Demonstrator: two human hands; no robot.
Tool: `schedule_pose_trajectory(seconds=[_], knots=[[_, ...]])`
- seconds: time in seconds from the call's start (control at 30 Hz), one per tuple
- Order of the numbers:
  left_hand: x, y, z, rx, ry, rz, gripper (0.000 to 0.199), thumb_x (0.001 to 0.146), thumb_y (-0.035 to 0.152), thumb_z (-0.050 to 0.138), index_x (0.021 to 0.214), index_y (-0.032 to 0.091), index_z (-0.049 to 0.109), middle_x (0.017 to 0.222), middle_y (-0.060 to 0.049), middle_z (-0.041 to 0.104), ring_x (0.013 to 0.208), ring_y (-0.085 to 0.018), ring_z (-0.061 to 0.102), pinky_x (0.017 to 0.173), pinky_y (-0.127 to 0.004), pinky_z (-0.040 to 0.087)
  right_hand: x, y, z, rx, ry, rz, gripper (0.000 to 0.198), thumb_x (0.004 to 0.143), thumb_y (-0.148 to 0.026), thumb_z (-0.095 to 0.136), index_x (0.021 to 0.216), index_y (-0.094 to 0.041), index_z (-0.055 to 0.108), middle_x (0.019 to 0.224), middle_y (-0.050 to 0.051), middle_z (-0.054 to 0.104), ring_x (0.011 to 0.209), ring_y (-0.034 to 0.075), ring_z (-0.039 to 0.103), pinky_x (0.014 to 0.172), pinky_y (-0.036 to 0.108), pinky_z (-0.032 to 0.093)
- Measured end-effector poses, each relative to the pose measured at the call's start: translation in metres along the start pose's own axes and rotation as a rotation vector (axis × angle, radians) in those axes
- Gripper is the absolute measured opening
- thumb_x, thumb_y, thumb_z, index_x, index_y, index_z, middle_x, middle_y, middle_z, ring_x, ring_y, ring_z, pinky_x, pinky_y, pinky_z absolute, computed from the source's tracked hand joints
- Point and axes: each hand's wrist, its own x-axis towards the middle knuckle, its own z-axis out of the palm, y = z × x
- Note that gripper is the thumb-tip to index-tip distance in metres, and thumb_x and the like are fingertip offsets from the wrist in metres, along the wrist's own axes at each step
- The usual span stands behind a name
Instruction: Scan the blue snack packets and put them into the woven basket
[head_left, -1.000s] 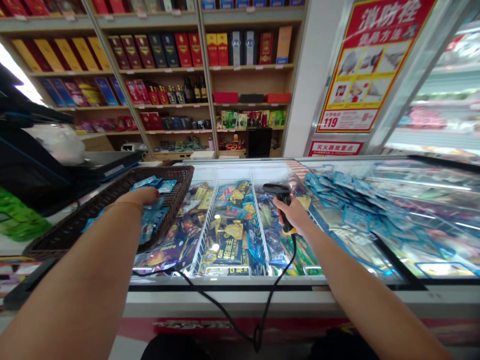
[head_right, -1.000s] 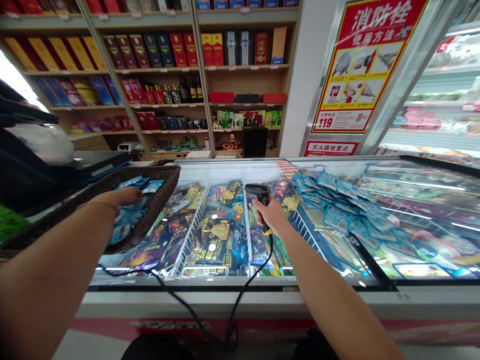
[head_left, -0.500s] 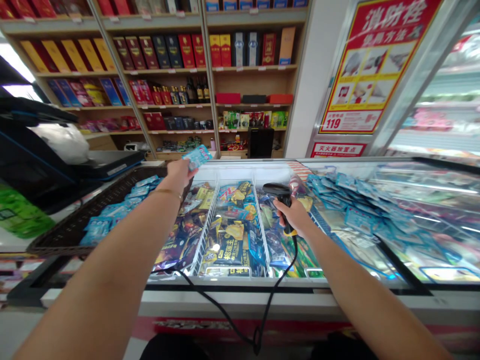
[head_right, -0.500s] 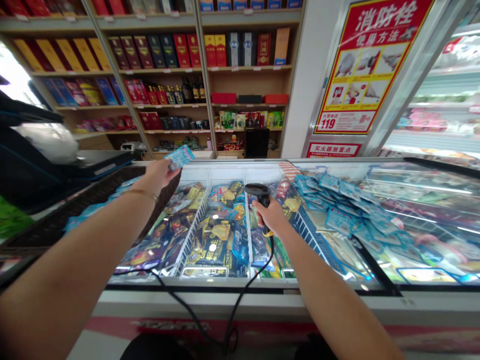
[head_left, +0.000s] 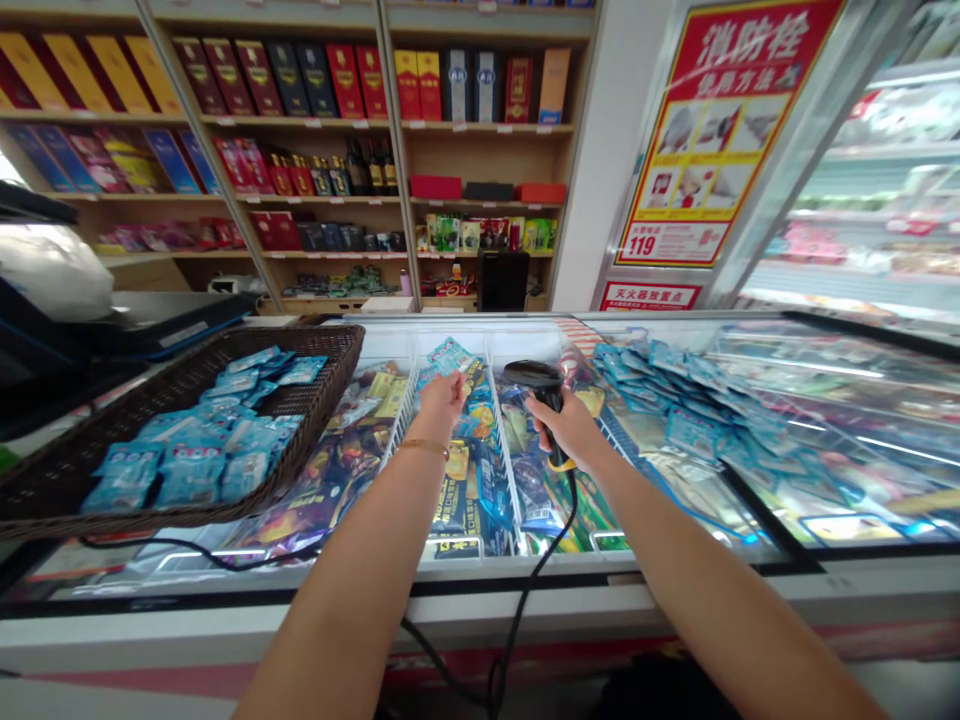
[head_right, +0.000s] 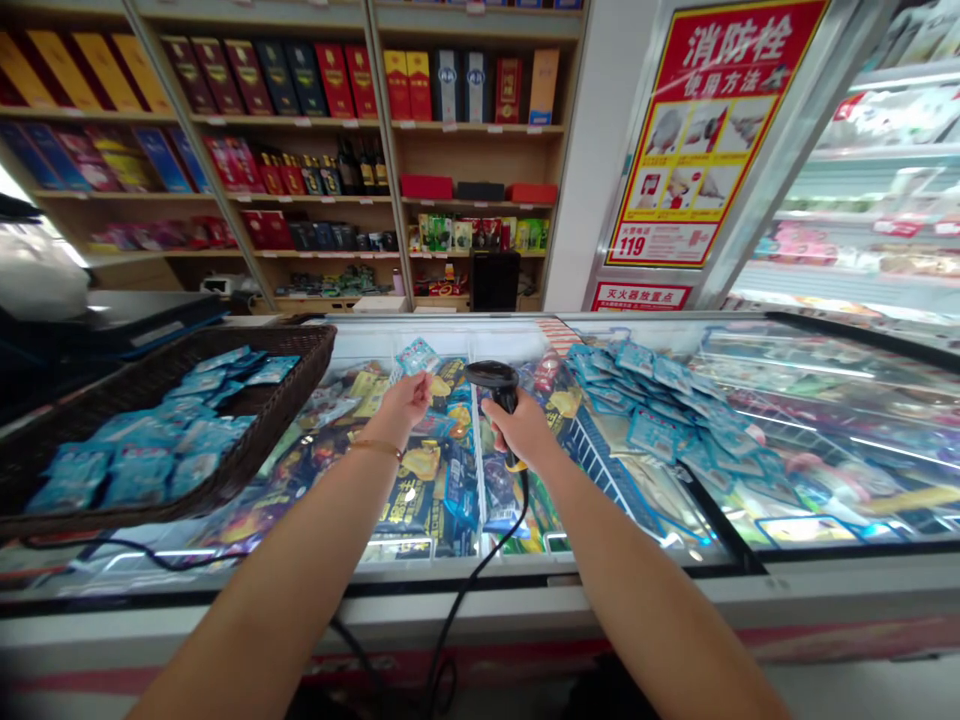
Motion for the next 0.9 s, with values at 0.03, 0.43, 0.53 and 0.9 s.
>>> schedule_pose_trajectory(seconds=[0.03,0.43,0.53,0.9], knots=[[0.0,-0.004,-0.001,-0.017,0.014,0.017,0.016,0.086,0.007,0.061,0.086,0.02,0.051,0.07,0.002,0.06,0.061,-0.007,0.063,0.054,-0.014,0.039,0.0,0.0,0.0,-0.01,-0.003,0.0,0.038,0.077,-0.046,0.076,0.092,-0.021,0.051,0.053,-0.008,0.055,0.033,0.011,0.051,0.032,0.023,0.039],[0.01,-0.018,-0.01,0.082,-0.06,0.226,0.006,0.082,0.019,0.064,0.087,0.017,0.067,0.079,-0.001,0.07,0.076,-0.012,0.067,0.062,-0.019,0.039,-0.012,-0.005,0.006,-0.126,-0.04,-0.062,0.038,0.077,-0.05,0.072,0.093,-0.019,0.057,0.056,-0.006,0.056,0.035,0.011,0.051,0.036,0.023,0.043],[0.011,-0.02,-0.009,0.08,-0.078,0.249,0.007,0.082,0.017,0.062,0.086,0.017,0.067,0.077,-0.001,0.069,0.072,-0.011,0.065,0.062,-0.02,0.039,-0.014,-0.008,0.007,-0.152,-0.047,-0.077,0.036,0.079,-0.049,0.071,0.093,-0.019,0.057,0.057,-0.006,0.056,0.035,0.011,0.052,0.037,0.024,0.044],[0.019,-0.028,-0.012,0.119,-0.097,0.299,0.012,0.08,0.019,0.063,0.091,0.015,0.068,0.079,-0.002,0.07,0.076,-0.013,0.066,0.063,-0.02,0.041,-0.014,-0.006,0.007,-0.207,-0.054,-0.109,0.035,0.081,-0.051,0.066,0.092,-0.019,0.057,0.058,-0.005,0.057,0.036,0.012,0.053,0.04,0.025,0.047]])
